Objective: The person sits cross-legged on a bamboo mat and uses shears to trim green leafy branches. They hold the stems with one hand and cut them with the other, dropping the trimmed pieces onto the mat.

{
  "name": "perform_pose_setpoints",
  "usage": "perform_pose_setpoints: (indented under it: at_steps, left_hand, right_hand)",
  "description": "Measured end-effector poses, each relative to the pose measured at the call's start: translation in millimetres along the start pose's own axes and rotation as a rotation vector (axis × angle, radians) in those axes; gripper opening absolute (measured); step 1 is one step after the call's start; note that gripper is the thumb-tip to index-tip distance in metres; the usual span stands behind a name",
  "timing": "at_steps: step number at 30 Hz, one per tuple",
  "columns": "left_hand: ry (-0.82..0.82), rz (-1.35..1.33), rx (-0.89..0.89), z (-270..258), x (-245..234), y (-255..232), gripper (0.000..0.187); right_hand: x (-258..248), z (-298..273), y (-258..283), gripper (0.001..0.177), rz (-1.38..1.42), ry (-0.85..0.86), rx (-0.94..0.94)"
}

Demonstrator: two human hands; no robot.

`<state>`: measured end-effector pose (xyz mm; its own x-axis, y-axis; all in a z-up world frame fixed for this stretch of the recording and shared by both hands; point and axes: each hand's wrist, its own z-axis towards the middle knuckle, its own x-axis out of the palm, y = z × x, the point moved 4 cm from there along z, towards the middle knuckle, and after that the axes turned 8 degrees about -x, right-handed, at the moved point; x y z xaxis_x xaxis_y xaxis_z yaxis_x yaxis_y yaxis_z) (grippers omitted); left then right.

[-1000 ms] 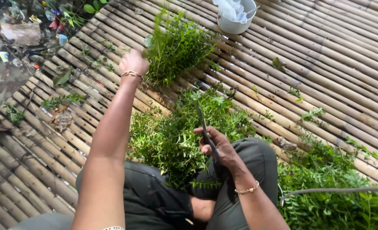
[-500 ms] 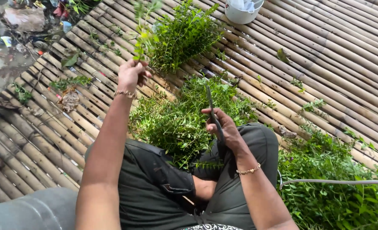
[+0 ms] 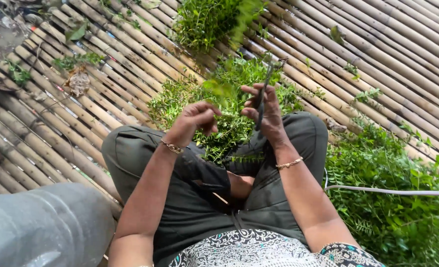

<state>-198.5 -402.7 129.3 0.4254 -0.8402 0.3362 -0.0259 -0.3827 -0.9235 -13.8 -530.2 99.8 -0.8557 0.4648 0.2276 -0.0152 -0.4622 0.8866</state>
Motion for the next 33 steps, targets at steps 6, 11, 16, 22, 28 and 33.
perform_pose_setpoints:
  at_steps: [6,11,16,22,28,33]
  left_hand:
    - [0.389,-0.029,-0.115,6.4,27.1,23.3,0.016]
    - [0.276,-0.033,-0.071,-1.7,-2.0,-2.3,0.018]
    - [0.05,0.266,0.095,5.7,-7.3,5.1,0.018]
    - [-0.616,1.623,0.639,13.2,-10.8,31.5,0.024]
    - [-0.664,1.871,0.729,7.9,1.6,26.9,0.035]
    - [-0.74,1.769,0.57,9.7,-21.5,22.9,0.033]
  right_hand:
    - [9.7,-14.1,-44.8,0.055,0.36,0.003,0.051]
    - [-1.7,-6.7,-12.1,0.045,0.293,-0.179,0.061]
    - [3.7,-7.9,-13.1,0.052,0.417,-0.116,0.131]
    - [10.6,-16.5,-26.6,0.059,0.416,-0.111,0.339]
    - [7.7,-22.1,-20.0,0.056,0.403,-0.155,0.495]
    - [6.7,-14.7,-14.6,0.07,0.424,-0.177,0.318]
